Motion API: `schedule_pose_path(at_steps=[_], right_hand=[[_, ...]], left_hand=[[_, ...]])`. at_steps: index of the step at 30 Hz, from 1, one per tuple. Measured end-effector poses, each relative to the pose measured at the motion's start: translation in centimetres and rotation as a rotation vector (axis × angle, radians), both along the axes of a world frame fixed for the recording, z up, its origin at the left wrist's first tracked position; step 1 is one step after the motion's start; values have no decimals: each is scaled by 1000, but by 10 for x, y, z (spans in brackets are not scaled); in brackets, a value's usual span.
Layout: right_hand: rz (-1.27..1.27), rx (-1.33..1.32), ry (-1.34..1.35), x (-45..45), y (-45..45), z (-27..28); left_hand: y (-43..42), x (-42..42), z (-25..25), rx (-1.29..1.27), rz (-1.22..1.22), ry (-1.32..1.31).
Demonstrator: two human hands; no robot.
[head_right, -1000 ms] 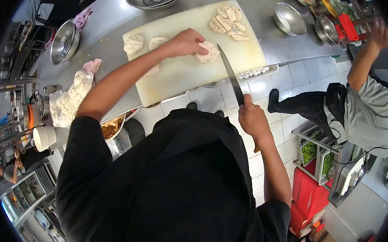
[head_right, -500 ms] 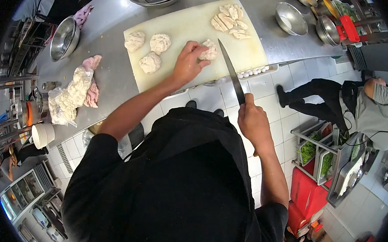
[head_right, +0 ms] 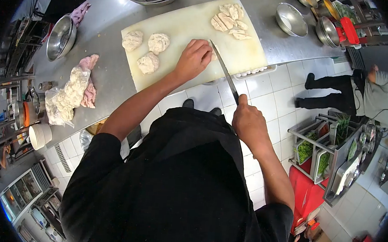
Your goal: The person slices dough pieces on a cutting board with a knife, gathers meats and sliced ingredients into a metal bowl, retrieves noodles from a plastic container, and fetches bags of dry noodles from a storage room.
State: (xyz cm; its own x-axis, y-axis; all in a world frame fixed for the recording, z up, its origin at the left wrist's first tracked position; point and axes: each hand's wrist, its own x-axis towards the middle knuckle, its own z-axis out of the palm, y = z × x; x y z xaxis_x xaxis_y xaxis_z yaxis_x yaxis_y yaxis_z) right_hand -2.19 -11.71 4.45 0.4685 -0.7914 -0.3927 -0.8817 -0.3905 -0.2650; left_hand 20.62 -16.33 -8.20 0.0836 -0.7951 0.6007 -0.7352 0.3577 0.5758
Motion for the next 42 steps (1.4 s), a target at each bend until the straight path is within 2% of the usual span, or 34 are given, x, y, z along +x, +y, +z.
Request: schedule_pose_path(at_steps=[9,13,16,19,29,34,37,42], right_hand=[[45,52,-40,20,-35,-65],[15,51,-33,19,-40,-53],[9,-7,-97,19,-30,-24],[5,25,-43,20,-17,5],[45,71,-28,12,-18,-6],[64,97,-27,26,-35,-57],[89,66,-78,33,-48,-69],[77,-30,-125,35,-45,-39]], left_hand=[[0,0,-2,-34,0,30],[3,-1,-3,-8,16,83],[7,5,-1,18,27,123],[9,10,-3,37,47,108],[6,10,-7,14,51,72],[10,7,-10,11,58,112],[10,10,-7,25,74,94],[13,11,-9,30,94,151]])
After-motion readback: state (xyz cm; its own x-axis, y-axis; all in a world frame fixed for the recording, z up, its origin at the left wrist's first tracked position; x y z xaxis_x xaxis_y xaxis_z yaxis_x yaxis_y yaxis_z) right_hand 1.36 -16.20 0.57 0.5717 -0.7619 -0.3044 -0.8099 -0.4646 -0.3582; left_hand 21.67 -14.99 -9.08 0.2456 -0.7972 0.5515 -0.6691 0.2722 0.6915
